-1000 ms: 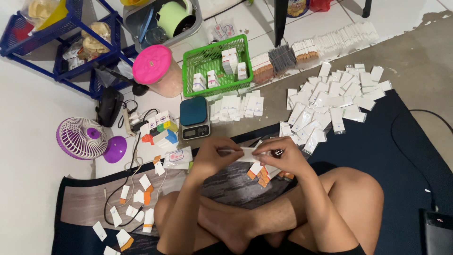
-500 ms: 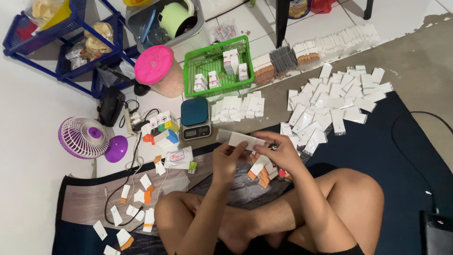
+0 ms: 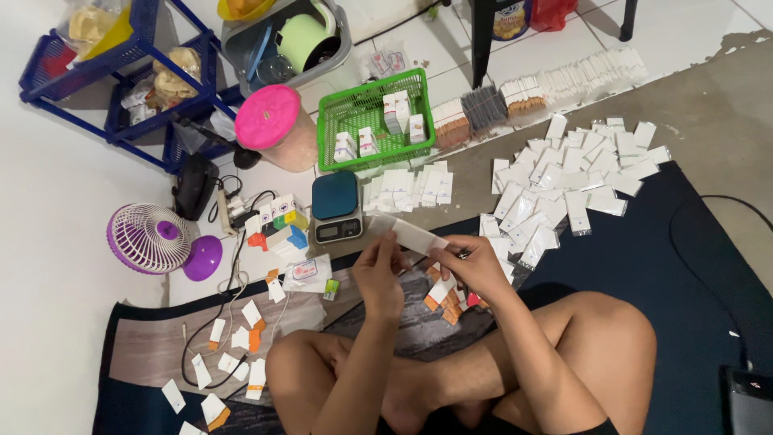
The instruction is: The person inserts individual cigarettes into white paper packets and gathers the filled packets into a pile.
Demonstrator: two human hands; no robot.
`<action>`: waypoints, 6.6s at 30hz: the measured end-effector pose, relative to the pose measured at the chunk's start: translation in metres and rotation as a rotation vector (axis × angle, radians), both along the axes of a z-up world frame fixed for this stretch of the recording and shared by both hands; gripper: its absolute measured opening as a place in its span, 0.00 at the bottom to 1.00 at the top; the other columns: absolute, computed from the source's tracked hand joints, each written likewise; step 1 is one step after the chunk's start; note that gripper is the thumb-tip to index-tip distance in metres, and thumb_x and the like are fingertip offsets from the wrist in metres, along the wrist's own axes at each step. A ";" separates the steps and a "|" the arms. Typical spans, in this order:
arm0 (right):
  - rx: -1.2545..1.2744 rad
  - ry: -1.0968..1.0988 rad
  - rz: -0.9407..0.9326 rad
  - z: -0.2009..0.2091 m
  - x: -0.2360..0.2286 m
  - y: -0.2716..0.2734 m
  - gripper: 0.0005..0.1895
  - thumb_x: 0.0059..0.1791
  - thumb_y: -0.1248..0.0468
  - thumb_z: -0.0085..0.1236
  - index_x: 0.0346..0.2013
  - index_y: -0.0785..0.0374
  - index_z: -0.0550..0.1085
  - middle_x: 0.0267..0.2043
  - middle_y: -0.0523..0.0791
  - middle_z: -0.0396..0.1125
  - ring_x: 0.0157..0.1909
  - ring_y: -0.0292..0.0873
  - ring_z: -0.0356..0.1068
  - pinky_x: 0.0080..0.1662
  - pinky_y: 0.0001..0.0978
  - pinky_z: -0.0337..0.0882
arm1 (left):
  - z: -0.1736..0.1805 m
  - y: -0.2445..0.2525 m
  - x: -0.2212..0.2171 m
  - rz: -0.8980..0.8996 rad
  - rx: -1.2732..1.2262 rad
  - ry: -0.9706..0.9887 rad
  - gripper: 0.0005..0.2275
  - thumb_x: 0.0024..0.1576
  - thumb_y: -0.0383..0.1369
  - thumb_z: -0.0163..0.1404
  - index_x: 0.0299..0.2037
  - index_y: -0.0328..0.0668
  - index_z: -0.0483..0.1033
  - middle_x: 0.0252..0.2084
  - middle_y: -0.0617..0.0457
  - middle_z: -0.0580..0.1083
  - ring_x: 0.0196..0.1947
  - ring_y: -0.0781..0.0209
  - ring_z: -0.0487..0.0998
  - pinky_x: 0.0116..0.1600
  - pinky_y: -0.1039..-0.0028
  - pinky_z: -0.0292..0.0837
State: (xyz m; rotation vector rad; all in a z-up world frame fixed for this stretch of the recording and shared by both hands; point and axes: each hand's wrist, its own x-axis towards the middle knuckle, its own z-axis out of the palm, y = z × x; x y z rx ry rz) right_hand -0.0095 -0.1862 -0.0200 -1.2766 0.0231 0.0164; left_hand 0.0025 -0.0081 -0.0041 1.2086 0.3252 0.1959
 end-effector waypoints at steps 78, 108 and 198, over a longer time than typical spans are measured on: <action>0.610 0.180 -0.525 -0.057 0.022 -0.021 0.23 0.62 0.48 0.48 0.30 0.58 0.69 0.24 0.50 0.67 0.28 0.48 0.74 0.34 0.38 0.76 | -0.008 -0.025 -0.023 -0.493 0.271 -0.258 0.07 0.57 0.22 0.73 0.42 0.28 0.90 0.26 0.47 0.78 0.28 0.65 0.75 0.33 0.75 0.71; 0.414 -0.473 -0.812 -0.005 -0.007 -0.003 0.19 0.62 0.55 0.47 0.28 0.57 0.61 0.13 0.49 0.56 0.13 0.48 0.62 0.22 0.34 0.66 | 0.038 -0.057 -0.051 -0.281 0.714 -0.740 0.04 0.54 0.22 0.72 0.35 0.35 0.91 0.29 0.47 0.84 0.26 0.50 0.87 0.34 0.68 0.83; 0.000 0.136 -0.160 -0.074 0.021 0.013 0.09 0.51 0.66 0.76 0.44 0.67 0.87 0.20 0.52 0.73 0.10 0.39 0.60 0.09 0.29 0.57 | 0.001 0.034 0.010 -0.281 0.387 0.200 0.18 0.64 0.39 0.70 0.57 0.34 0.89 0.45 0.38 0.87 0.40 0.46 0.91 0.55 0.51 0.84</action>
